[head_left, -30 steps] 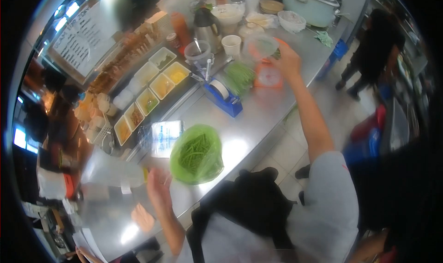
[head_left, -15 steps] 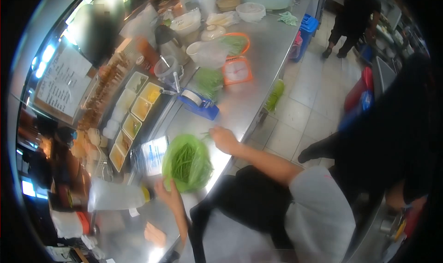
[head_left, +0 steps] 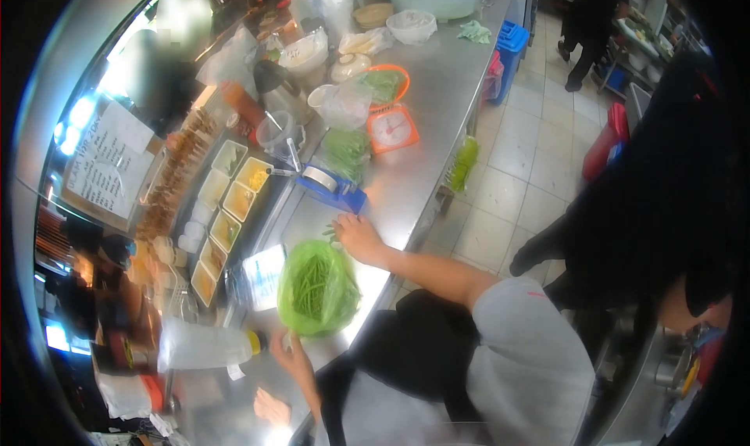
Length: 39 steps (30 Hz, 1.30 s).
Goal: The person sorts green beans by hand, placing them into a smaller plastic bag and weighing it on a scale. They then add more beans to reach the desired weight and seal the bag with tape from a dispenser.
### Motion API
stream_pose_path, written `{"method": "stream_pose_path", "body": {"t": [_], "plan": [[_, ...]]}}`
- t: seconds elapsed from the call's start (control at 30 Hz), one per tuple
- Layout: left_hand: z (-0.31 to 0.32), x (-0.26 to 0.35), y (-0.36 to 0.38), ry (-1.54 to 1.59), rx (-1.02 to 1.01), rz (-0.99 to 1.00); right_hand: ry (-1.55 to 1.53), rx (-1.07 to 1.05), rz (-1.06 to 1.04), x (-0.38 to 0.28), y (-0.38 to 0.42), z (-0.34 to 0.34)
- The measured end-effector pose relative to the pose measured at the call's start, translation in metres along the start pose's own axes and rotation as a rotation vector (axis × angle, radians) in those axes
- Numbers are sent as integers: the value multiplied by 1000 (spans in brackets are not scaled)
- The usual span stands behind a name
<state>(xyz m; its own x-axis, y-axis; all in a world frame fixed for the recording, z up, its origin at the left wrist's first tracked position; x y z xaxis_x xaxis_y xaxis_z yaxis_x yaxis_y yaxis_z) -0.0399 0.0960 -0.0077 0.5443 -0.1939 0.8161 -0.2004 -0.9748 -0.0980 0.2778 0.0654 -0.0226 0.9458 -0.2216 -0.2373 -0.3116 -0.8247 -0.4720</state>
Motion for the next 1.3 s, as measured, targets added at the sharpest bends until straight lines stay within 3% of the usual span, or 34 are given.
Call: {"method": "stream_pose_path", "body": {"t": [0.17, 0.23, 0.33, 0.47, 0.6, 0.73, 0.8, 0.93, 1.03, 1.13, 1.3], "plan": [[-7, 7, 0, -77, 18, -10, -13, -56, 50, 6, -10, -25], [-3, 14, 0, 24, -16, -6, -468, 39, 169, 27, -20, -26], [1, 15, -1, 21, -44, 18, -513, 144, 60, 25, -53, -95], [8, 17, -3, 74, -85, 68, -3, 106, -297, 23, -111, -131], [11, 15, -5, 122, -120, 81, 581, 68, 64, 100, -148, -136], [11, 9, 0, 91, -127, 57, 585, -166, 211, 157, -176, -129], [12, 4, 1, 104, -120, 49, 584, 12, -4, 142, -189, -140], [8, 3, 0, 126, -115, 19, 708, -2, 79, 166, -202, -165], [5, 5, 3, 74, -101, 49, 453, -178, -70, 171, -200, -158], [14, -8, 3, 256, -170, -22, 521, -173, -196, 150, -177, -182], [20, -2, -2, 232, -192, 27, 479, -73, -333, 137, -149, -200]]}}
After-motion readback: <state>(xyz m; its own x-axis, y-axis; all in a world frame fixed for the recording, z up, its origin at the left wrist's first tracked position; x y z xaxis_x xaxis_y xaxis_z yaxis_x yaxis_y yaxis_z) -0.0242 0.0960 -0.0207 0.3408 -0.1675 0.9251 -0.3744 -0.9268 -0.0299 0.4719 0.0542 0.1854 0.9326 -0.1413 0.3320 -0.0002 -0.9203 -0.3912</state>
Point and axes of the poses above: each hand's wrist, its own y-axis away from the middle knuckle, its own z-axis out of the palm, x = y × z, the point moved 10 cm from there along -y, towards the middle knuckle, and after that the axes turned 2 degrees about -x, right-handed, at the moved point
